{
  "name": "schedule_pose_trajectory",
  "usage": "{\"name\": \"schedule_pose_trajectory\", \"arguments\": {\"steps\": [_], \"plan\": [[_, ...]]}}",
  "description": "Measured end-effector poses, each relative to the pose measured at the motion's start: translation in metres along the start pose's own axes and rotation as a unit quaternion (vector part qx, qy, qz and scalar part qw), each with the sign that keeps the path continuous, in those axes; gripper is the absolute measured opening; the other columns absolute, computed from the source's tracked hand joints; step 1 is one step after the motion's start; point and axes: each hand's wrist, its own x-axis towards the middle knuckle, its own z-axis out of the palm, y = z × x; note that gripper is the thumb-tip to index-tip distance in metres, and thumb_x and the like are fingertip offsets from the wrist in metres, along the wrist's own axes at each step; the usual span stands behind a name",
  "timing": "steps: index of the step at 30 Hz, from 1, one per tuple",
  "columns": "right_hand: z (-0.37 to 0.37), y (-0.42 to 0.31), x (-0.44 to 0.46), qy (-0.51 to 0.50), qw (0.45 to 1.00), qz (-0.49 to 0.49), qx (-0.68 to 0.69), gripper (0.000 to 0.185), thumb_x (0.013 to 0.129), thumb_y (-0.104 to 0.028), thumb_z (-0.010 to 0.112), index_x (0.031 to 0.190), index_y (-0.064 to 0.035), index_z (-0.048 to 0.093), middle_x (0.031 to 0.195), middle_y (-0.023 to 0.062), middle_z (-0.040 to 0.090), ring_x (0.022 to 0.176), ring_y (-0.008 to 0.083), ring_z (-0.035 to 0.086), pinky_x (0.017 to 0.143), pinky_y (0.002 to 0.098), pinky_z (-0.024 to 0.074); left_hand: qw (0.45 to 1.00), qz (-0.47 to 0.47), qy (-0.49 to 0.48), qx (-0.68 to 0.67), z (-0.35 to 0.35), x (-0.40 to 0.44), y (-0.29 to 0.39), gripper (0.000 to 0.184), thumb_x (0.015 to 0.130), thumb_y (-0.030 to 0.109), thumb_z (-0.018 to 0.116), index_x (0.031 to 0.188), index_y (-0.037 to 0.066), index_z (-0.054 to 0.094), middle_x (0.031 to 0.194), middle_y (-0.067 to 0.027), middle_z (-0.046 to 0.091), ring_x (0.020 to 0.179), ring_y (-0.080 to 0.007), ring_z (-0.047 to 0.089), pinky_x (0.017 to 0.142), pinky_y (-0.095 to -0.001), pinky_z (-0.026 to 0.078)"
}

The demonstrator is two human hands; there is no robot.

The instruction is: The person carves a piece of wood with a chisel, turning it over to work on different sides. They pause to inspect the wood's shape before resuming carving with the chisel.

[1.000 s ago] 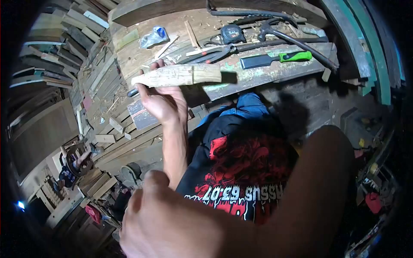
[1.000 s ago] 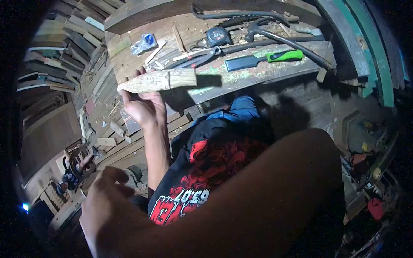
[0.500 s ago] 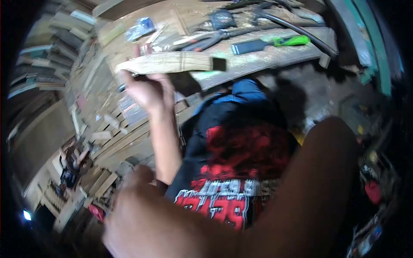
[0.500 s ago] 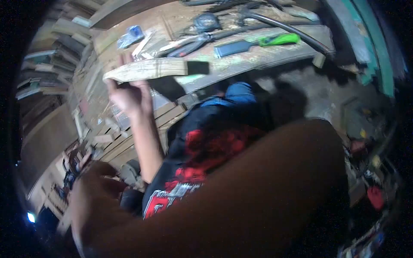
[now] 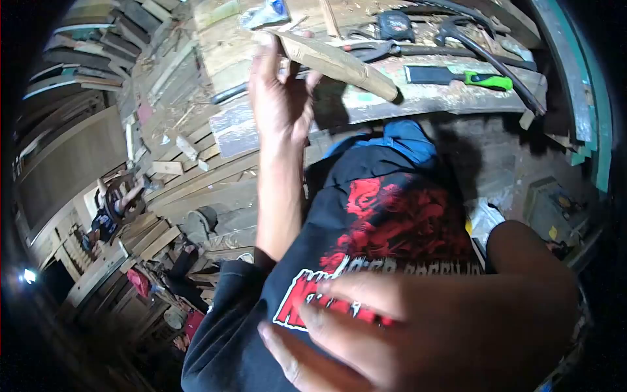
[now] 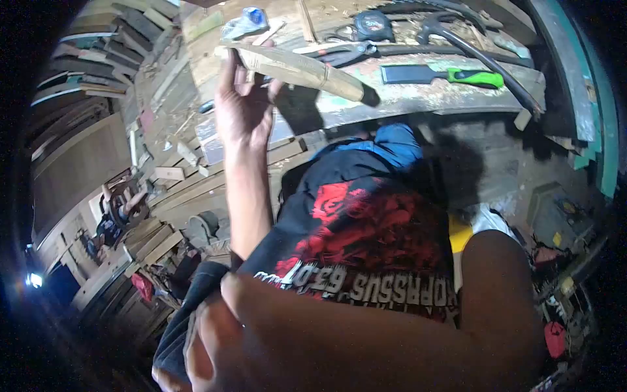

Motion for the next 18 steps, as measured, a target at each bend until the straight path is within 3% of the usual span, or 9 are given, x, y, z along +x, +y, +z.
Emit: {"name": "schedule_pose_trajectory", "arguments": {"steps": [1,3,5,6,8,9,11,15,18], "plan": [[-0.002,0.003,0.001,0.001,1.0,0.009,0.007,0.045,0.098,-0.032,0.065,0.131,-0.0016,0.067,0.107,0.0125,0.076,0.096,0.0193,0.074,0.087,0.0533,0.0558,1.0,0.004,-0.018,0.006,0.0,0.002,-0.004,0.038,0.105,0.034,0.066,0.131,0.007,0.057,0.122,-0.0148,0.07,0.108,-0.024,0.066,0.074,-0.0428,0.06],[0.002,0.01,0.0,0.011,0.999,0.024,0.026,0.044,0.098,-0.032,0.065,0.13,-0.0017,0.067,0.106,0.0125,0.076,0.096,0.0192,0.075,0.086,0.0539,0.0558,0.998,0.016,0.039,0.049,-0.001,-0.002,-0.005,0.039,0.105,0.037,0.066,0.128,0.007,0.059,0.113,-0.0132,0.073,0.104,-0.0236,0.068,0.085,-0.0468,0.059],[0.001,0.014,0.003,0.028,0.998,0.034,0.05,0.044,0.097,-0.032,0.065,0.13,-0.0019,0.068,0.106,0.0124,0.076,0.096,0.0191,0.075,0.086,0.0545,0.0558,0.998,0.011,0.011,0.055,0.01,-0.002,-0.001,0.035,0.104,0.037,0.069,0.12,0.007,0.063,0.112,-0.0063,0.068,0.105,-0.0198,0.063,0.096,-0.0492,0.057],[0.0,0.014,0.006,0.027,0.997,0.032,0.059,0.044,0.097,-0.032,0.065,0.13,-0.002,0.068,0.106,0.0124,0.076,0.095,0.0191,0.075,0.085,0.0548,0.0558,0.999,0.007,0.003,0.052,0.009,-0.002,-0.007,0.033,0.102,0.035,0.072,0.119,0.007,0.063,0.114,-0.0059,0.068,0.108,-0.019,0.062,0.095,-0.0495,0.057],[-0.004,0.012,0.007,0.022,0.997,0.029,0.067,0.044,0.097,-0.032,0.065,0.129,-0.0021,0.068,0.105,0.0123,0.077,0.095,0.019,0.075,0.085,0.0554,0.0558,0.993,0.041,0.086,0.067,-0.003,0.006,-0.001,0.026,0.1,0.028,0.076,0.113,0.009,0.063,0.117,-0.0066,0.07,0.112,-0.0161,0.063,0.091,-0.0485,0.058],[-0.003,0.008,0.008,0.013,0.997,0.029,0.064,0.044,0.097,-0.032,0.065,0.129,-0.0022,0.069,0.105,0.0123,0.077,0.095,0.019,0.076,0.084,0.0557,0.0558,0.994,0.054,0.074,0.058,0.004,-0.001,0.005,0.023,0.1,0.025,0.077,0.112,0.009,0.065,0.114,-0.0063,0.071,0.107,-0.0129,0.064,0.087,-0.0457,0.058],[0.002,0.008,0.0,0.011,0.997,0.034,0.066,0.044,0.097,-0.032,0.065,0.129,-0.0024,0.069,0.104,0.0122,0.077,0.094,0.0189,0.076,0.084,0.0563,0.0558,0.993,0.069,0.072,0.058,0.005,-0.006,0.004,0.023,0.102,0.023,0.073,0.117,0.007,0.067,0.111,-0.0069,0.073,0.103,-0.0123,0.065,0.088,-0.042,0.058],[-0.003,0.011,0.005,0.032,0.996,0.05,0.073,0.044,0.096,-0.032,0.065,0.128,-0.0027,0.07,0.103,0.0121,0.078,0.093,0.0188,0.076,0.083,0.0576,0.0558,0.991,0.095,0.029,0.087,-0.023,0.011,-0.005,0.036,0.106,0.024,0.067,0.133,0.0,0.064,0.123,-0.012,0.074,0.107,-0.0163,0.069,0.096,-0.0367,0.056],[-0.002,0.021,0.012,0.06,0.989,0.064,0.116,0.044,0.096,-0.032,0.065,0.128,-0.0029,0.07,0.103,0.012,0.078,0.093,0.0187,0.077,0.082,0.0585,0.0558,0.993,0.086,0.004,0.075,-0.011,0.008,-0.004,0.04,0.109,0.027,0.06,0.138,-0.001,0.061,0.136,-0.0157,0.069,0.125,-0.0204,0.064,0.106,-0.0389,0.051]]}}
